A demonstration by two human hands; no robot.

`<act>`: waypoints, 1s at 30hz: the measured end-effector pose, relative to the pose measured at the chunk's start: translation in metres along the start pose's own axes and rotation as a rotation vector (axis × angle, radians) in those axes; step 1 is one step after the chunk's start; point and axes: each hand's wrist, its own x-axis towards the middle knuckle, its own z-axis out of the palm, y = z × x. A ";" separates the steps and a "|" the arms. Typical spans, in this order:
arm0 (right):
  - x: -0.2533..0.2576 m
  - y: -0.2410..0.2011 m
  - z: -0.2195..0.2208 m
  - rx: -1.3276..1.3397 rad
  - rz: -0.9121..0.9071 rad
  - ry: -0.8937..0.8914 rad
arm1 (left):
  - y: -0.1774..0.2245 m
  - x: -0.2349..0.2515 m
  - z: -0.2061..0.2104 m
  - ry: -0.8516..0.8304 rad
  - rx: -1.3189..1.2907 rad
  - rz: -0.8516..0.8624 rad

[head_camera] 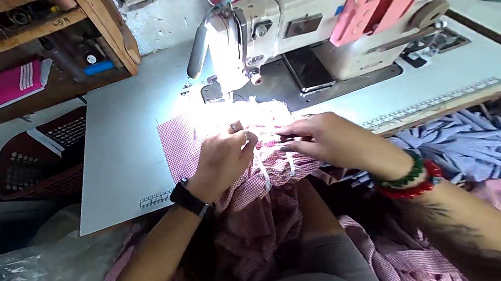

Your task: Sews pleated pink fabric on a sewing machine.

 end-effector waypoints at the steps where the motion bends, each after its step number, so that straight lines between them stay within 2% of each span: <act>1: 0.006 -0.004 0.007 0.011 -0.019 0.001 | 0.000 0.001 0.001 0.003 0.021 -0.002; 6: 0.026 -0.013 0.030 0.026 0.000 -0.004 | 0.002 -0.001 0.009 0.040 0.085 0.031; 9: 0.027 -0.013 0.024 0.006 0.009 0.006 | -0.003 -0.001 0.014 0.103 0.094 0.018; 11: 0.028 -0.023 -0.008 -0.036 0.024 0.040 | -0.017 0.004 0.017 0.079 0.132 -0.067; 13: 0.040 -0.042 -0.064 -0.072 0.033 0.151 | -0.036 0.013 0.024 0.069 0.129 -0.137; 16: 0.108 -0.060 -0.135 -0.205 0.035 0.317 | -0.059 0.029 0.039 0.054 0.070 -0.208; 17: 0.146 -0.061 -0.148 -0.250 0.079 0.283 | -0.065 0.034 0.044 0.051 0.048 -0.232; 19: 0.220 -0.055 -0.154 -0.313 0.224 0.098 | -0.074 0.040 0.054 0.062 0.007 -0.255; 22: 0.284 -0.041 -0.130 -0.417 0.393 -0.198 | -0.084 0.039 0.057 0.083 -0.055 -0.296; 25: 0.302 -0.048 -0.113 -0.542 0.475 -0.369 | -0.090 0.034 0.051 0.134 -0.106 -0.309; 30: 0.305 -0.054 -0.119 -0.440 0.566 -0.328 | -0.091 0.033 0.052 0.122 -0.126 -0.282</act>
